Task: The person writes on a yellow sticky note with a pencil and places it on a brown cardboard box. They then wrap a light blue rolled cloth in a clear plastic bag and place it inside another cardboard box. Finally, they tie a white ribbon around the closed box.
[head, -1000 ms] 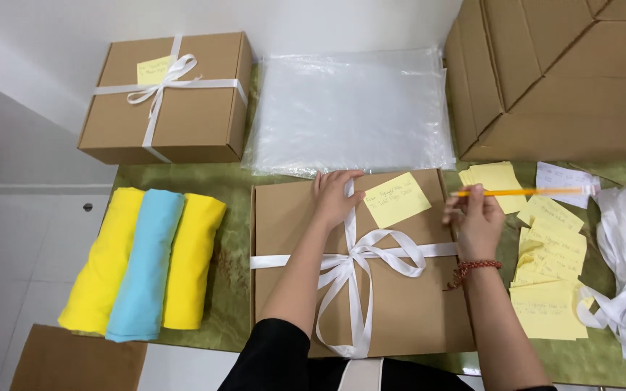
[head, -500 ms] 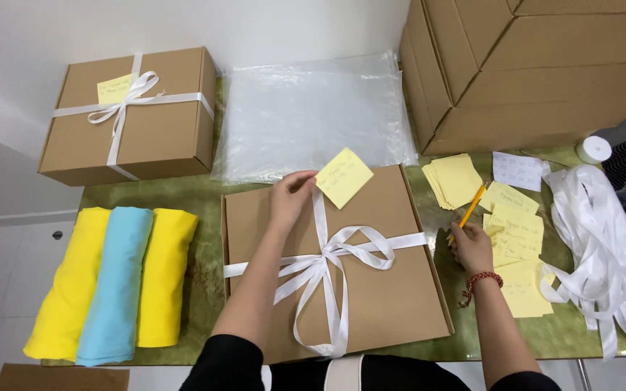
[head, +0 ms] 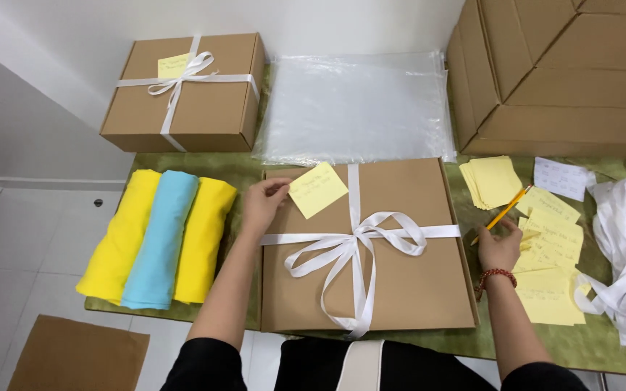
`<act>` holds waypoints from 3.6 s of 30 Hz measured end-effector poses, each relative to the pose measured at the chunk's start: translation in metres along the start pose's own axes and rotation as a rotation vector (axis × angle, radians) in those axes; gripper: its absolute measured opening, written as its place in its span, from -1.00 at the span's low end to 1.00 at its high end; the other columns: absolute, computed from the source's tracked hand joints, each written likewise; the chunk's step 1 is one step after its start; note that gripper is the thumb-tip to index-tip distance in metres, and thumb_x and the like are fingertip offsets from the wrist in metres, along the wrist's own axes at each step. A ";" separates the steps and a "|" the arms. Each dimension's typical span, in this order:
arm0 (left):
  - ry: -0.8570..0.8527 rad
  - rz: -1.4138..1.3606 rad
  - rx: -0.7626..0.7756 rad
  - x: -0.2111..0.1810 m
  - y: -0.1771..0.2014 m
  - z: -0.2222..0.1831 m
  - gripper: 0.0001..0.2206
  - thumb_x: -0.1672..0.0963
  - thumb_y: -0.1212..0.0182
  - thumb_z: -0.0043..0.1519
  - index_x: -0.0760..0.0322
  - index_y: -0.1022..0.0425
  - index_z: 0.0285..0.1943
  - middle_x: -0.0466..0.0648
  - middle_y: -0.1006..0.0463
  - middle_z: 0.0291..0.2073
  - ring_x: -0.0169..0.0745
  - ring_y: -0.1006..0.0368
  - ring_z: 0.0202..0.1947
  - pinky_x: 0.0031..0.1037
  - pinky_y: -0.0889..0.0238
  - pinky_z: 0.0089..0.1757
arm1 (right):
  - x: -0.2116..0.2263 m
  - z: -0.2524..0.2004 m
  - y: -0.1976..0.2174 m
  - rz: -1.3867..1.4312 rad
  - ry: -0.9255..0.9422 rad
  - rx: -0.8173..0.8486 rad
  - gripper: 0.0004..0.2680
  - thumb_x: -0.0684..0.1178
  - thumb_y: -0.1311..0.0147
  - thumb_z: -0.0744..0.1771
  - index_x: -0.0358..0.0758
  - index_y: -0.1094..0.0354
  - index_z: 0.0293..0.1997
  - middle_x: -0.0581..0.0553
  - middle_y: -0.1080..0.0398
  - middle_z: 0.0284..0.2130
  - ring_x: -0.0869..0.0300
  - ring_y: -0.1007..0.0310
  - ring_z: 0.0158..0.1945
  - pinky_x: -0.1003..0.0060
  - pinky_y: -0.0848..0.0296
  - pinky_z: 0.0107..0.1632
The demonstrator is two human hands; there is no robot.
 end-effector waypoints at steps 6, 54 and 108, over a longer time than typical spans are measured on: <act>-0.062 0.117 0.077 0.012 -0.025 -0.012 -0.79 0.19 -0.38 0.27 0.01 -0.77 0.01 -0.04 -0.76 -0.24 -0.32 -0.64 -0.35 -0.47 -0.63 -0.31 | -0.005 -0.004 0.004 0.149 0.061 -0.021 -0.65 -0.07 -0.23 0.42 -0.13 -0.23 0.38 -0.02 -0.41 -0.35 0.07 -0.50 -0.18 0.08 -0.49 -0.06; -0.119 0.050 0.083 0.017 -0.033 -0.020 -0.74 0.10 -0.58 0.09 -0.05 -0.77 -0.03 -0.19 -0.71 -0.27 -0.33 -0.56 -0.32 -0.48 -0.46 -0.21 | 0.225 -0.115 -0.157 -0.364 0.687 0.401 -0.66 0.28 -0.40 0.26 -0.08 -0.31 -0.25 -0.02 -0.28 -0.07 0.01 -0.31 0.24 0.08 -0.30 0.20; 0.586 -0.154 0.060 0.030 0.017 -0.123 0.02 -0.35 -0.19 0.18 0.36 -0.13 0.64 0.20 -0.17 0.58 0.09 -0.01 0.60 -0.01 0.05 0.46 | 0.099 -0.103 -0.004 0.240 -0.200 0.663 -0.31 0.37 -0.17 0.39 -0.53 -0.12 0.51 -0.63 -0.22 0.33 -0.37 -0.31 0.31 -0.37 -0.40 0.15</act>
Point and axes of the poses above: each hand's wrist, its own z-axis towards the middle knuckle, its own y-axis out of the back of the hand, x = y × z, the point moved 7 cm from there along z, towards the middle knuckle
